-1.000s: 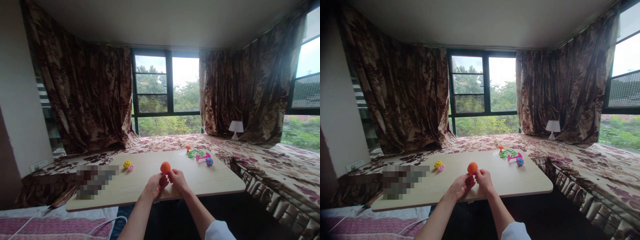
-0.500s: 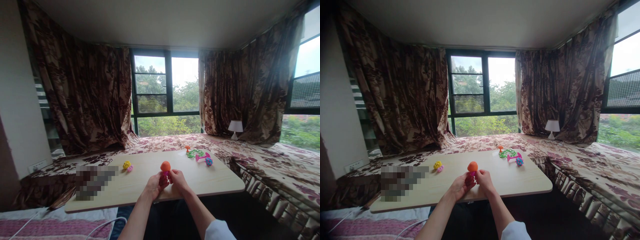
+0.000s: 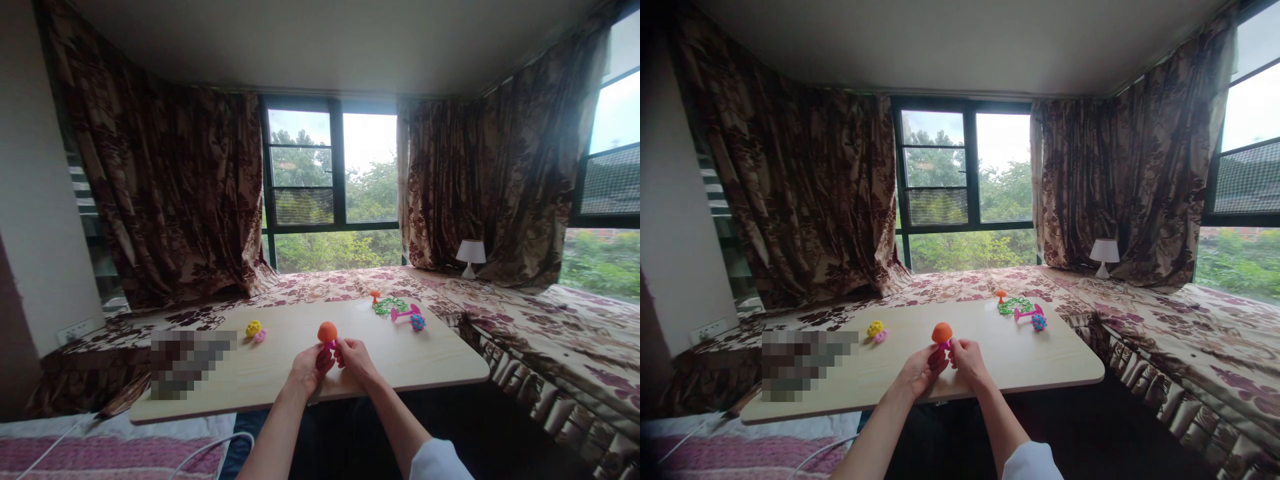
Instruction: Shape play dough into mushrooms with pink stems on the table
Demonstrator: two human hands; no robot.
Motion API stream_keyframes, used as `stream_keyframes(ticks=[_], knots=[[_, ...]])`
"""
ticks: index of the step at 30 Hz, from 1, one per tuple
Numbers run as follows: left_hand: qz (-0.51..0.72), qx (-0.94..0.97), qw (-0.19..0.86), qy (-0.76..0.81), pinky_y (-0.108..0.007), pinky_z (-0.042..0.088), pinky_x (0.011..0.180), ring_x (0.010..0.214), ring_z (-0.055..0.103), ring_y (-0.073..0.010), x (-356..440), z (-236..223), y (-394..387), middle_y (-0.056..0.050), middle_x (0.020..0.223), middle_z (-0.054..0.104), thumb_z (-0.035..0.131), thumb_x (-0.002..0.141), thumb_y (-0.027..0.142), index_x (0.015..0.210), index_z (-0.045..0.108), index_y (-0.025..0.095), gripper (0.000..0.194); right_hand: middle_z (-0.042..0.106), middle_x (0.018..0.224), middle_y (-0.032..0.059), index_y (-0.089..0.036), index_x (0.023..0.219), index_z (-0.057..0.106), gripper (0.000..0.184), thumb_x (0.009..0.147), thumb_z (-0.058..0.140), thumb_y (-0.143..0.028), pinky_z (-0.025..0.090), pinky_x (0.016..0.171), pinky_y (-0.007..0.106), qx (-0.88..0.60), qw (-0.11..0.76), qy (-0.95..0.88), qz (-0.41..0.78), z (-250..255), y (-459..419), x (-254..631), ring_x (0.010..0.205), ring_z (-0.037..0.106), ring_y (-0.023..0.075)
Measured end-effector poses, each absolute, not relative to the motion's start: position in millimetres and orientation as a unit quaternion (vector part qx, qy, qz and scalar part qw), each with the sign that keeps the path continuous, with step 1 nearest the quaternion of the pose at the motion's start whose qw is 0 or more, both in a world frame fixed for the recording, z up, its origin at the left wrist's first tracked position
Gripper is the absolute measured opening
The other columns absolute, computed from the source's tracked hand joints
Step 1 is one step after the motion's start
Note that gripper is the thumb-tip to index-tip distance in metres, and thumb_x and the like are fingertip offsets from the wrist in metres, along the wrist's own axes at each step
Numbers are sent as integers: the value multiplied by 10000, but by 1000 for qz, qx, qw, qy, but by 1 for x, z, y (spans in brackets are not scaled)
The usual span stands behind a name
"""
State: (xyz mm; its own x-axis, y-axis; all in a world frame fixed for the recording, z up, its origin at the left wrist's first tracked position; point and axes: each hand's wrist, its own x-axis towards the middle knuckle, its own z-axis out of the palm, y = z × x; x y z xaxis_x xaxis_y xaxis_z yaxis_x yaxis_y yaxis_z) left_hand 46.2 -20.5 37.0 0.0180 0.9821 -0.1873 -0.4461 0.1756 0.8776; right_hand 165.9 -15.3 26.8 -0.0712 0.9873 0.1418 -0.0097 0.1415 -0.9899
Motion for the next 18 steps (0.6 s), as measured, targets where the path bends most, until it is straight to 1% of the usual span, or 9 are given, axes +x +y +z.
stream_keyframes(ticks=[3, 7, 13, 18], knots=[[549, 314, 654, 415, -319, 510, 682, 804, 582, -140, 47, 37, -21, -59, 1017, 586, 494, 851, 291, 1033, 551, 166, 228, 598, 796, 8, -114, 924, 572, 231, 892, 481, -324, 493, 550, 240, -447, 516, -551, 480, 27, -15, 164, 612, 575, 94], [539, 313, 670, 404, -319, 511, 672, 794, 584, -141, 45, 37, -22, -57, 1001, 588, 502, 847, 293, 1031, 549, 155, 235, 600, 814, 12, -116, 934, 571, 217, 890, 488, -311, 497, 562, 245, -453, 513, -553, 476, 27, -15, 165, 630, 579, 98], [530, 301, 683, 402, -341, 507, 702, 836, 583, -156, 43, 38, -20, -64, 1041, 576, 507, 844, 296, 1067, 533, 154, 266, 603, 868, 25, -119, 968, 567, 211, 886, 496, -301, 507, 602, 269, -456, 505, -556, 477, 25, -12, 168, 683, 591, 114], [491, 291, 709, 413, -350, 507, 702, 842, 585, -164, 42, 42, -21, -66, 1039, 575, 512, 840, 304, 1078, 525, 144, 287, 600, 823, 14, -116, 943, 569, 209, 888, 493, -303, 498, 561, 245, -450, 512, -556, 476, 24, -10, 171, 634, 580, 98]])
